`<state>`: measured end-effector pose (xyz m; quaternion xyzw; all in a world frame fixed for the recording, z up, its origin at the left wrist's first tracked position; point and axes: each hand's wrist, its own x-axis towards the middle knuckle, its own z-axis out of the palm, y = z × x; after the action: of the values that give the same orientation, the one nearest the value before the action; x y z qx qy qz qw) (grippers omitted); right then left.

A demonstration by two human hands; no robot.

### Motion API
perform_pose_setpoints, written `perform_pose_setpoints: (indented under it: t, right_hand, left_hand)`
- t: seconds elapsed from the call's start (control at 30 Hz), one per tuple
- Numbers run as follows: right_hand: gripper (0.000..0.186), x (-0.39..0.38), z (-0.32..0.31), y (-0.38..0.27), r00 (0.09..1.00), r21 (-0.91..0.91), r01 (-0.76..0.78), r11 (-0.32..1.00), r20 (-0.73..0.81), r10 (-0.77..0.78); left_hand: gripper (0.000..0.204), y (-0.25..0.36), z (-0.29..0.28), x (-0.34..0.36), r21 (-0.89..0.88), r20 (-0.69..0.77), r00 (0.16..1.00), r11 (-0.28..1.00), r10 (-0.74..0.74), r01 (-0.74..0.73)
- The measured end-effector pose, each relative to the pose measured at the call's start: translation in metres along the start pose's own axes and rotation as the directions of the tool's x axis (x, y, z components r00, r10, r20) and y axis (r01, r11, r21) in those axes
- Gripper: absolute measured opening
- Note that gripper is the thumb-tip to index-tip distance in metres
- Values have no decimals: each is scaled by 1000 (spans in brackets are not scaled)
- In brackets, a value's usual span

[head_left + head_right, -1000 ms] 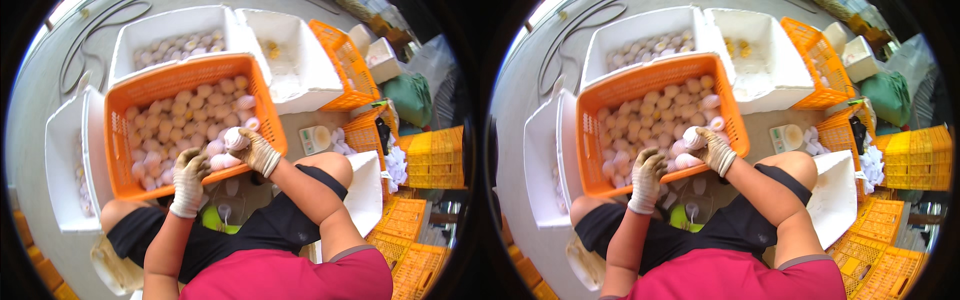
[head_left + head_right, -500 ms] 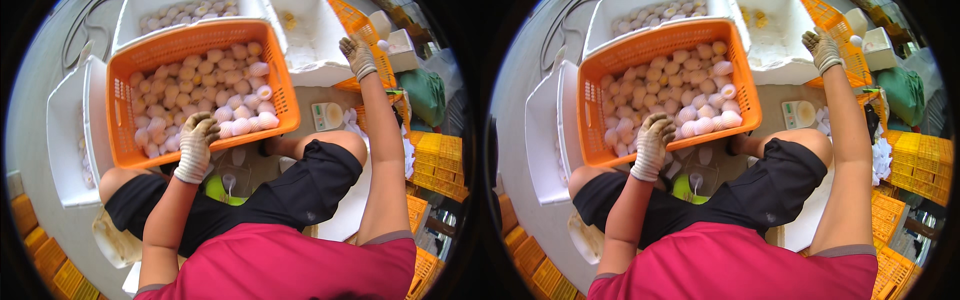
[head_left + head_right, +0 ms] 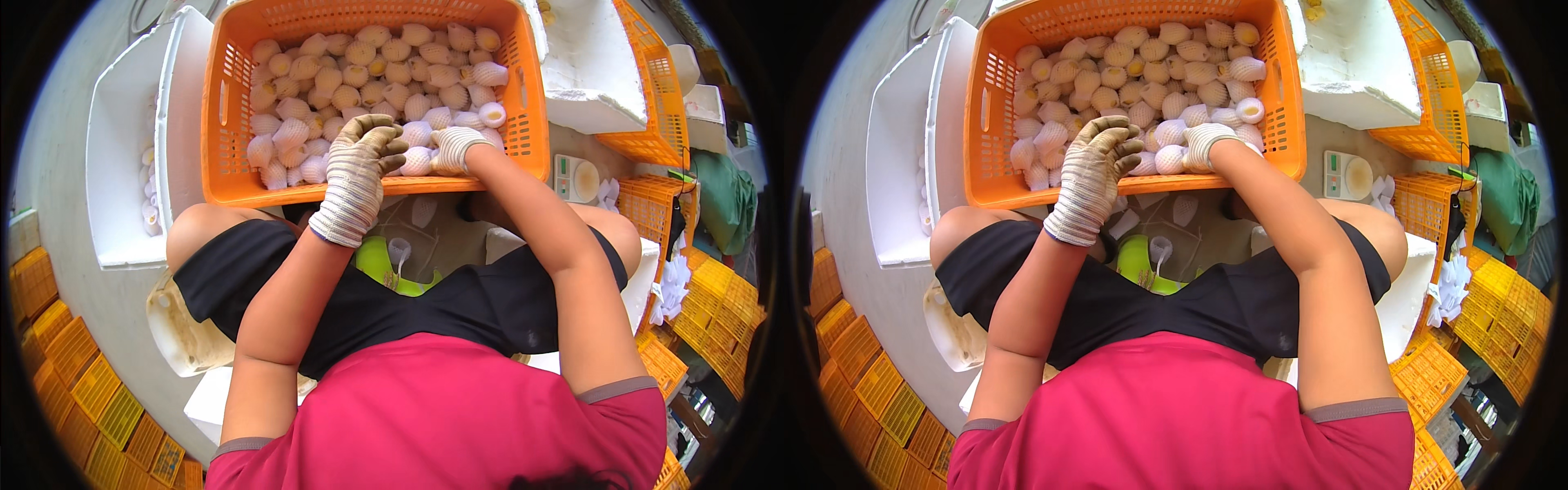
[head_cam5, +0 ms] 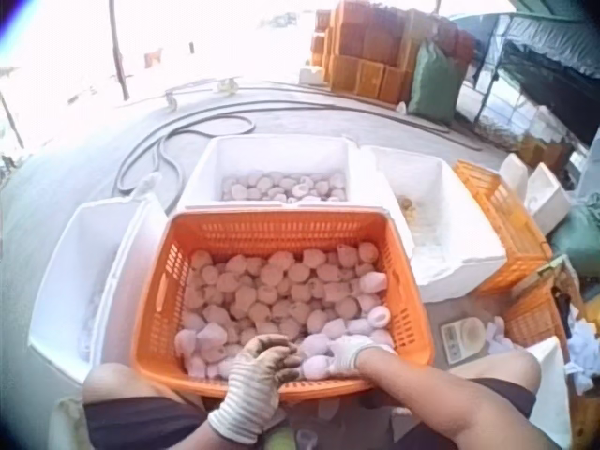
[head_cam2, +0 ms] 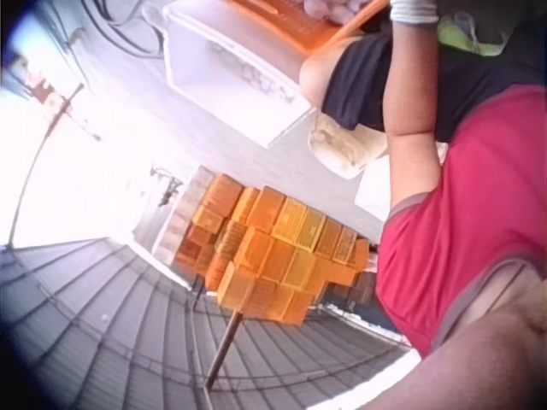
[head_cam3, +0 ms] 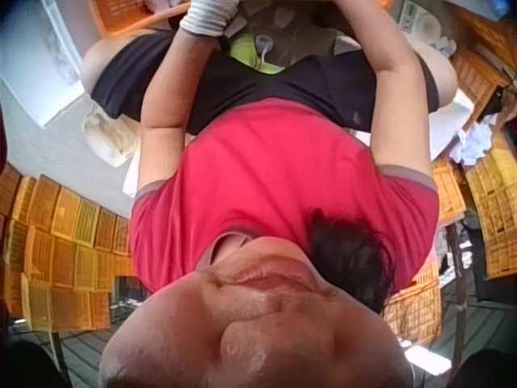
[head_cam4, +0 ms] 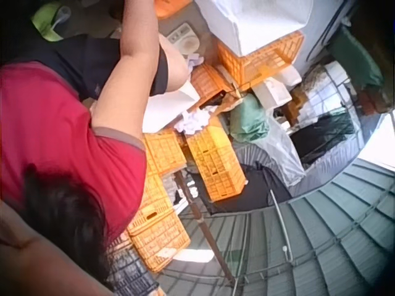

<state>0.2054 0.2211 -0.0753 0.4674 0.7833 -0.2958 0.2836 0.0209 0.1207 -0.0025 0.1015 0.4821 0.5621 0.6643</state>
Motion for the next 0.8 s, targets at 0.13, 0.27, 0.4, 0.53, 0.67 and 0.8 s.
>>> perform_pose_setpoints:
  t: [0.13, 0.27, 0.4, 0.53, 0.67, 0.8]
  right_hand:
    - [42, -8, -3, 27, 996, 482, 84, 872, -18, -85]
    - [57, -72, -24, 22, 964, 991, 119, 54, -102, -247]
    - [69, -122, -43, -1, 898, 971, 164, -171, -219, -382]
    - [74, -133, -23, -16, 852, 880, 336, -336, -436, -290]
    - [62, -128, -23, -24, 847, 841, 364, -401, -478, -233]
    - [43, -117, -14, -37, 876, 801, 361, -478, -467, -119]
  left_hand:
    - [21, -4, -3, 1, 46, 5, 998, 997, -58, 58]
    - [31, -5, 4, -3, 189, 62, 993, 978, -105, 91]
    - [34, -9, 12, -10, 99, 223, 949, 974, -222, 205]
    - [28, -12, 15, -14, 86, 276, 945, 984, -174, 156]
    - [27, -9, 12, -18, 107, 286, 955, 993, -76, 47]
    - [35, -10, 14, -24, 201, 334, 942, 975, 26, -98]
